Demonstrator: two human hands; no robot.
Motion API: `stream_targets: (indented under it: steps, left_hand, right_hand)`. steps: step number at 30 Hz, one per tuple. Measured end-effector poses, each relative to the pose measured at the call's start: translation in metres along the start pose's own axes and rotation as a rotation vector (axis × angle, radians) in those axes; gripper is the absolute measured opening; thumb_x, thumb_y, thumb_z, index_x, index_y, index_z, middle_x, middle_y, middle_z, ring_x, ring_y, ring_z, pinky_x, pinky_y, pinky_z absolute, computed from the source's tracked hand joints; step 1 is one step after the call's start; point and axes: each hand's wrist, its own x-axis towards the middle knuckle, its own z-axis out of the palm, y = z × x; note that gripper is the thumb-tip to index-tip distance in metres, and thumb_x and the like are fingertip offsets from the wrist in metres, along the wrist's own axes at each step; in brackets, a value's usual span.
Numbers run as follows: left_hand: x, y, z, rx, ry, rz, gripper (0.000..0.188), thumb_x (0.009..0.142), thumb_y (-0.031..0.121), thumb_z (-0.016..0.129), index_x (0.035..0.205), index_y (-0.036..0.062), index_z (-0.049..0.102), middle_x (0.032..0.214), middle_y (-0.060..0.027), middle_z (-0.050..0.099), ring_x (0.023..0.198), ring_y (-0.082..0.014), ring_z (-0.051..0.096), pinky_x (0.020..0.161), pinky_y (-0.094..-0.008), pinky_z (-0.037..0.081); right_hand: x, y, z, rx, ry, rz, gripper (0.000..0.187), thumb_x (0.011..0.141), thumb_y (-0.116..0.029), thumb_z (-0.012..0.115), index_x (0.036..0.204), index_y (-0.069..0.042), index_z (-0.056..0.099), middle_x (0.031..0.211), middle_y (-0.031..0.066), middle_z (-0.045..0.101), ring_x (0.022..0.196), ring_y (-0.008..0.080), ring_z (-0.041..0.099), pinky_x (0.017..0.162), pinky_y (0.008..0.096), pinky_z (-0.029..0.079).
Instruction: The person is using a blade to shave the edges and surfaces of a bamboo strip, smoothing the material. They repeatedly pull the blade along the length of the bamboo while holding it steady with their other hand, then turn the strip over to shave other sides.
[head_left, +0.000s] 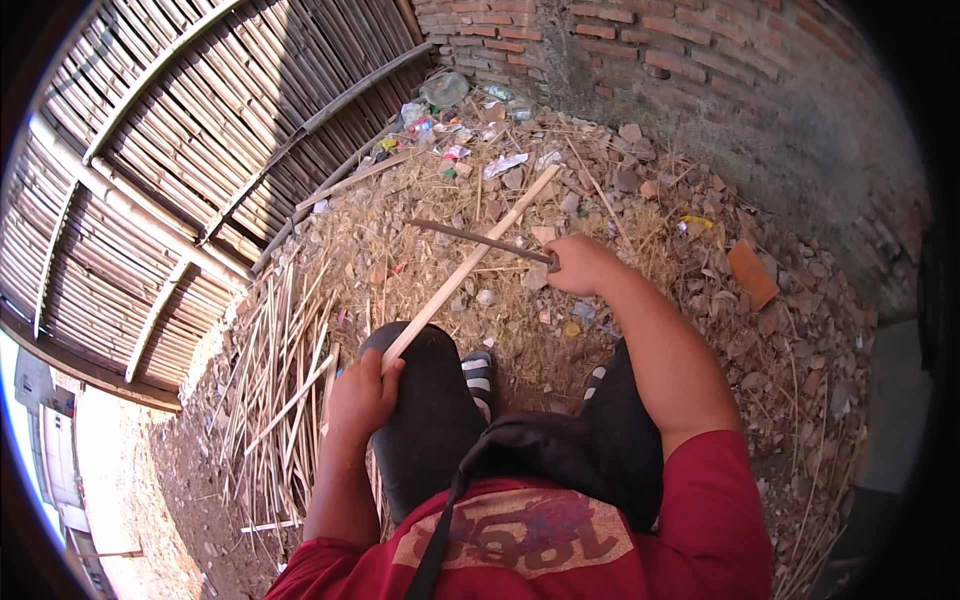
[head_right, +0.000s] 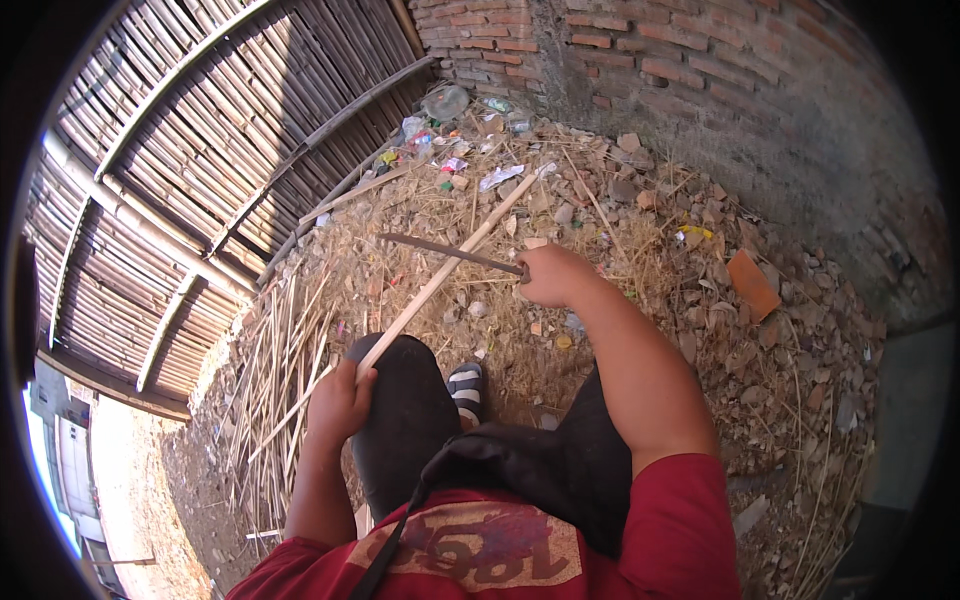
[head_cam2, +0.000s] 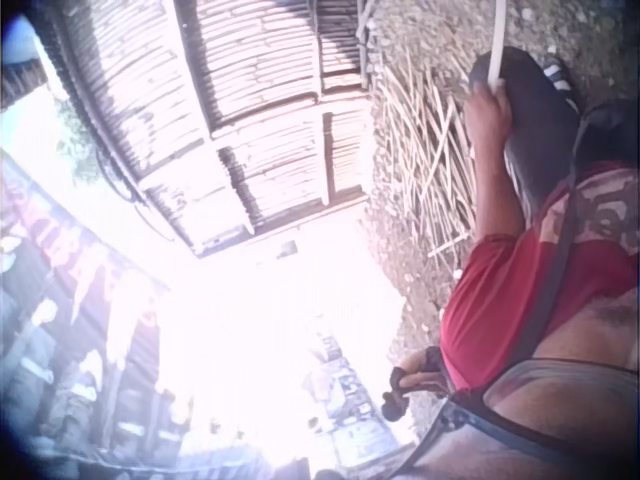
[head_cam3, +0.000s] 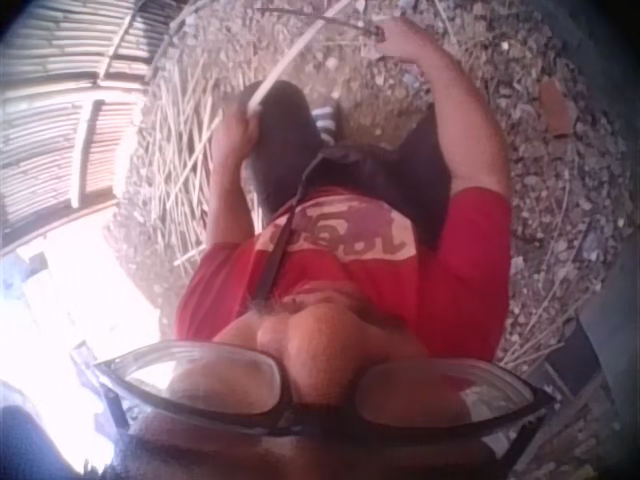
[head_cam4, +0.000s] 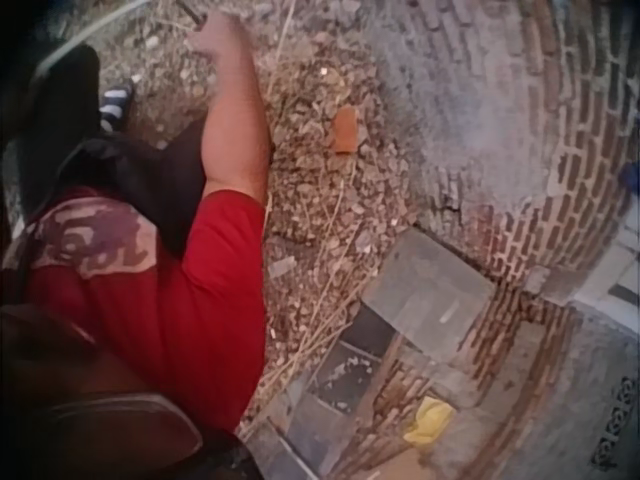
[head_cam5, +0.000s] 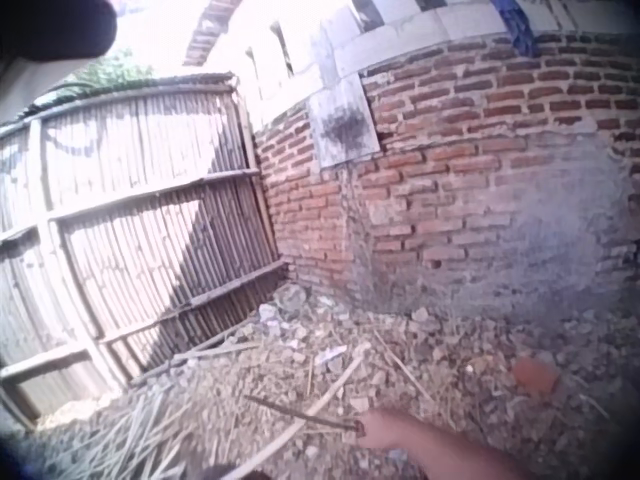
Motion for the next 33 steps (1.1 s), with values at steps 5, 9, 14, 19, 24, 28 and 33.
stream_targets:
  steps: [5,9,14,19,24,28,33]
  left_hand:
    - [-0.003,-0.002,-0.001,-0.027,0.021,0.038,0.035,0.099,0.036,0.06,0.092,0.0033,0.052,0.083,-0.0246,0.066,0.078,-0.0472,0.065,0.067,-0.0585,0.048]
    - [-0.002,0.001,-0.005,-0.07,0.012,0.026,0.036,0.099,0.037,0.061,0.091,0.0032,0.052,0.082,-0.0243,0.065,0.077,-0.0469,0.064,0.067,-0.058,0.048]
    - [0.001,0.007,-0.008,0.006,-0.001,0.032,0.036,0.099,0.037,0.061,0.091,0.0029,0.052,0.082,-0.0241,0.065,0.077,-0.0463,0.064,0.066,-0.0572,0.048]
    - [-0.002,0.002,-0.005,-0.018,0.012,0.039,0.036,0.099,0.037,0.061,0.091,0.0031,0.053,0.082,-0.0241,0.065,0.077,-0.0464,0.065,0.066,-0.057,0.048]
    - [0.001,-0.008,-0.005,-0.113,-0.007,0.043,0.037,0.099,0.038,0.061,0.09,0.0029,0.053,0.081,-0.0247,0.065,0.077,-0.0473,0.064,0.067,-0.0575,0.047]
    - [0.003,-0.006,-0.007,-0.095,-0.013,0.046,0.037,0.1,0.038,0.06,0.089,0.0029,0.053,0.08,-0.0246,0.065,0.078,-0.0477,0.064,0.068,-0.0578,0.046]
    - [0.006,-0.009,-0.004,-0.106,-0.016,0.087,0.037,0.1,0.037,0.059,0.088,0.0033,0.053,0.079,-0.0245,0.064,0.078,-0.0481,0.063,0.068,-0.0581,0.046]
  right_hand:
    - [-0.001,-0.01,-0.003,-0.077,-0.063,-0.092,0.043,0.079,-0.033,0.076,0.113,-0.006,0.072,0.1,0.016,0.073,0.096,0.0341,0.07,0.085,0.044,0.056]
    - [0.01,0.03,0.006,0.164,0.246,0.128,0.052,0.079,-0.034,0.078,0.119,-0.001,0.07,0.105,0.0196,0.073,0.098,0.0344,0.07,0.087,0.0431,0.055]
    - [0.009,0.035,0.008,0.031,0.091,0.067,0.046,0.081,-0.032,0.076,0.116,-0.003,0.07,0.104,0.0198,0.073,0.099,0.0356,0.07,0.086,0.0452,0.055]
    - [-0.009,-0.024,0.005,-0.154,-0.033,-0.156,0.03,0.082,-0.028,0.073,0.103,-0.007,0.071,0.096,0.0176,0.072,0.095,0.0359,0.07,0.081,0.0477,0.055]
    - [0.015,0.027,0.011,0.19,0.172,0.092,0.043,0.085,-0.034,0.076,0.114,-0.004,0.071,0.095,0.0177,0.073,0.09,0.03,0.072,0.078,0.0441,0.055]
    - [0.009,0.028,0.011,0.094,0.28,0.036,0.044,0.085,-0.033,0.075,0.116,-0.003,0.07,0.094,0.0182,0.073,0.088,0.0326,0.072,0.078,0.045,0.055]
    - [-0.006,-0.017,0.008,-0.137,0.027,-0.168,0.034,0.084,-0.032,0.075,0.106,-0.006,0.07,0.091,0.0162,0.072,0.088,0.0375,0.07,0.08,0.0466,0.056]
